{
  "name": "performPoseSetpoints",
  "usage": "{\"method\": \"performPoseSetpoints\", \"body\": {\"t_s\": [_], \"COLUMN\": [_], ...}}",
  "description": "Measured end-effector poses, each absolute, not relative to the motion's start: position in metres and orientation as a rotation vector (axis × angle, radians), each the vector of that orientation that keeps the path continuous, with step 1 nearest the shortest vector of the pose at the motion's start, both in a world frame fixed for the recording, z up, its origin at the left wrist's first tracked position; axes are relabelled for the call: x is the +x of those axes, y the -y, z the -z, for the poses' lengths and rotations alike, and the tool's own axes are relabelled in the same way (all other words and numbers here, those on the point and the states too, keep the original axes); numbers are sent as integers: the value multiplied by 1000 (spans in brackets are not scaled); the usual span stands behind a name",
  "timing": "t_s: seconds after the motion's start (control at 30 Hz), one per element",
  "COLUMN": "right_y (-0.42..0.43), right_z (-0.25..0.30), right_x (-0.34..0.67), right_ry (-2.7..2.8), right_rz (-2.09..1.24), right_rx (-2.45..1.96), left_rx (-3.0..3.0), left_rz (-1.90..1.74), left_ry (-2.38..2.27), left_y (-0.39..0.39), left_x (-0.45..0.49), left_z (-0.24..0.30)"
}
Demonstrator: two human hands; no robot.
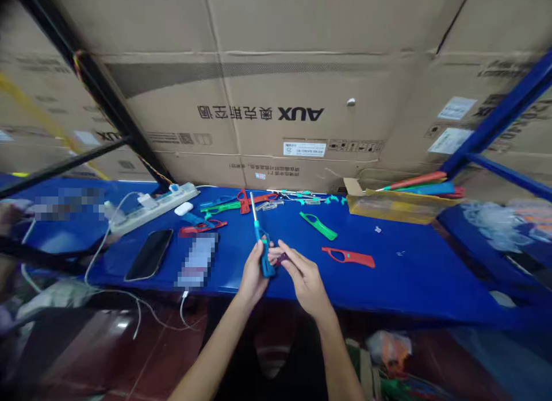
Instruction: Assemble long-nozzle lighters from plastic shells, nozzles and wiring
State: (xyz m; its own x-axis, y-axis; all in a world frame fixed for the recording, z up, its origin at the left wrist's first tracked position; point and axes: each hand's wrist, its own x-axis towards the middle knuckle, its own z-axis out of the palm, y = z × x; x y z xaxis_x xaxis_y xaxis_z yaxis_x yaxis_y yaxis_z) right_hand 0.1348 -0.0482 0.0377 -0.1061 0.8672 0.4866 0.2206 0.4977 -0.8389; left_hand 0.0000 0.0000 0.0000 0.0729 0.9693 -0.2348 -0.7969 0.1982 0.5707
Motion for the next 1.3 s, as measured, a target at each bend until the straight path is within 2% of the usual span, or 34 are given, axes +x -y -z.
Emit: {"method": "performPoseSetpoints", "body": {"t_s": [0.17,0.4,0.63,0.8,1.0,1.2,1.3], "right_y": [40,50,44,51,47,48,47], "right_z": [-24,-21,-22,-30,-24,-28,-27], "right_x": [117,124,118,134,135,131,128], "right_ry": [1417,1473,1438,1578,1459,1580,1502], "right_rz": [-437,-653,-343,-556,-413,-646,-604], "right_rx": [-990,-1002,-1065,-1051,-1028,-1003,-1002], "left_rx": [392,356,396,381,406,371,372], "left_rz": [-1361,-1365,-1378,-1385,-1369,-1378,-1372], "left_ry": [-614,-592,-591,-592,-617,-618,-619], "left_y": [2,-1,-1,0,0,0,0], "left_x": [-1,-2,2,0,0,0,-1], "left_z": [4,5,5,4,3,5,5]}}
